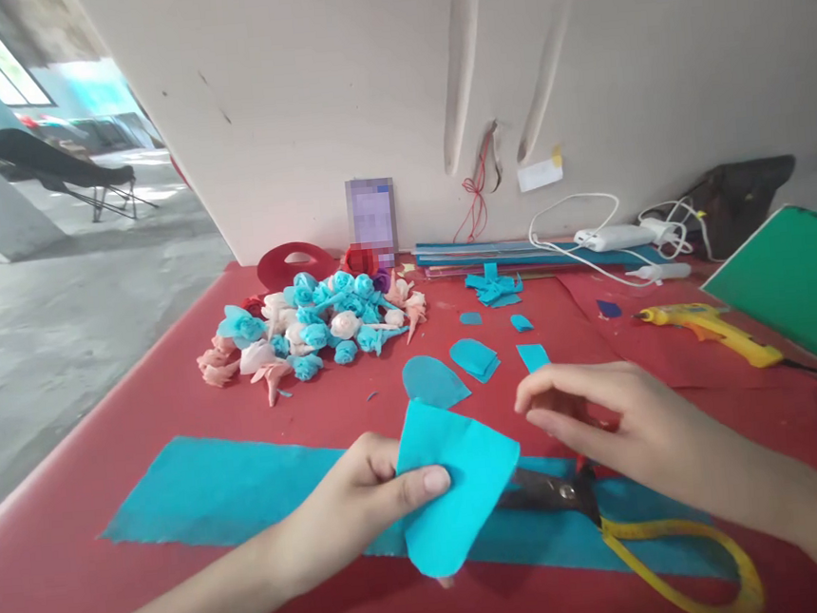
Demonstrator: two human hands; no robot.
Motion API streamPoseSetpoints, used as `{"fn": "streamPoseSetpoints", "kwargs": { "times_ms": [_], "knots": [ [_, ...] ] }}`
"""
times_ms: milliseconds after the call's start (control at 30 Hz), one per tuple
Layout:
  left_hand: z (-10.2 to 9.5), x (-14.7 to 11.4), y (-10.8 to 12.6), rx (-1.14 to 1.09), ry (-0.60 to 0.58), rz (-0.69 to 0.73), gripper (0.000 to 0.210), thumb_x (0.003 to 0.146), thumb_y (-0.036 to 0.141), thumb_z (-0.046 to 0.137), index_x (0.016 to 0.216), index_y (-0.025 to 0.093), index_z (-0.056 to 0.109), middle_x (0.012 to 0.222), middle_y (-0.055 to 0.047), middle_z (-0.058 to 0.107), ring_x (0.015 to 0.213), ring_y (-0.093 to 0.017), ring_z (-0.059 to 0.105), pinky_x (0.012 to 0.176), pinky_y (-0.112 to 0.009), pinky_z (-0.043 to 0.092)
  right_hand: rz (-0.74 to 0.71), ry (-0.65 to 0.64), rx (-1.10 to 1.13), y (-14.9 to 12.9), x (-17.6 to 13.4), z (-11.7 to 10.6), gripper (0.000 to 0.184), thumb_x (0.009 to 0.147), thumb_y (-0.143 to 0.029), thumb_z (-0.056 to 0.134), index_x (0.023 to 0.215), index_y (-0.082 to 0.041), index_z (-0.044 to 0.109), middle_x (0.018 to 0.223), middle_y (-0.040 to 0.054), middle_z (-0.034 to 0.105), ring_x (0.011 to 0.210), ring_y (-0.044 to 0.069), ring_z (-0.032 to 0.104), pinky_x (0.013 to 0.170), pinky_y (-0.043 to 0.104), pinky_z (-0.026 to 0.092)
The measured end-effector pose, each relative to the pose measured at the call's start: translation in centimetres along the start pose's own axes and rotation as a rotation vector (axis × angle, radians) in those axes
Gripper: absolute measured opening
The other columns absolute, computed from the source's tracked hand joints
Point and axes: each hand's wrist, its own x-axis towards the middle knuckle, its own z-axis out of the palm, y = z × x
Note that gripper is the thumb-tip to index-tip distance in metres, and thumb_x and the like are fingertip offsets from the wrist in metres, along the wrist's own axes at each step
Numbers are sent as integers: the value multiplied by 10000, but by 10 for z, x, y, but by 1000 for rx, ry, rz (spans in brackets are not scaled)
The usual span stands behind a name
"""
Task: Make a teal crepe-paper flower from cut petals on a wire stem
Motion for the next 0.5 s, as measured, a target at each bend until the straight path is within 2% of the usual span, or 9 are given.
{"fn": "streamPoseSetpoints", "kwargs": {
  "times_ms": [67,133,200,267,400,500],
  "knots": [
    [-3,2,-5,-155,-14,1,417,783,446,542,546,114,630,515,-37,590,472,-119,541,535,-239,434,22,-74,-138,22,-11,-4,156,870,-328,429,864,-229,550,685,-23,559,554,92,502,489,184,410],
    [-5,5,-11,-256,7,37,407,765,453,568,553,111,632,497,-33,597,419,-100,516,526,-240,434,35,-159,-263,47,-29,-2,185,841,-280,448,998,-265,544,901,-1,612,763,138,594,671,250,504],
    [-7,8,-15,-291,39,80,417,754,461,581,532,111,618,448,-19,575,404,-86,493,567,-248,437,30,-174,-427,72,-51,4,434,757,-246,518,1187,-296,485,1170,29,558,1007,213,573,809,338,516],
    [-10,11,-16,-303,77,109,427,745,473,588,506,119,596,418,-5,548,426,-86,489,615,-254,436,-49,-133,-586,90,-70,11,527,703,-197,504,1223,-286,486,1259,42,503,1062,252,551,824,380,514],
    [-15,14,-14,-325,135,120,427,739,480,591,508,122,588,454,-14,558,492,-105,504,627,-257,421,-205,23,-752,99,-84,18,548,678,-90,326,1155,-201,573,1178,81,565,955,230,610,696,301,554],
    [-18,15,-15,-334,146,95,410,724,469,610,514,118,586,454,-17,549,476,-106,476,587,-257,397,-236,-2,-747,98,-78,15,605,643,-53,302,1163,-195,579,1107,77,609,953,236,608,704,312,550]
  ]
}}
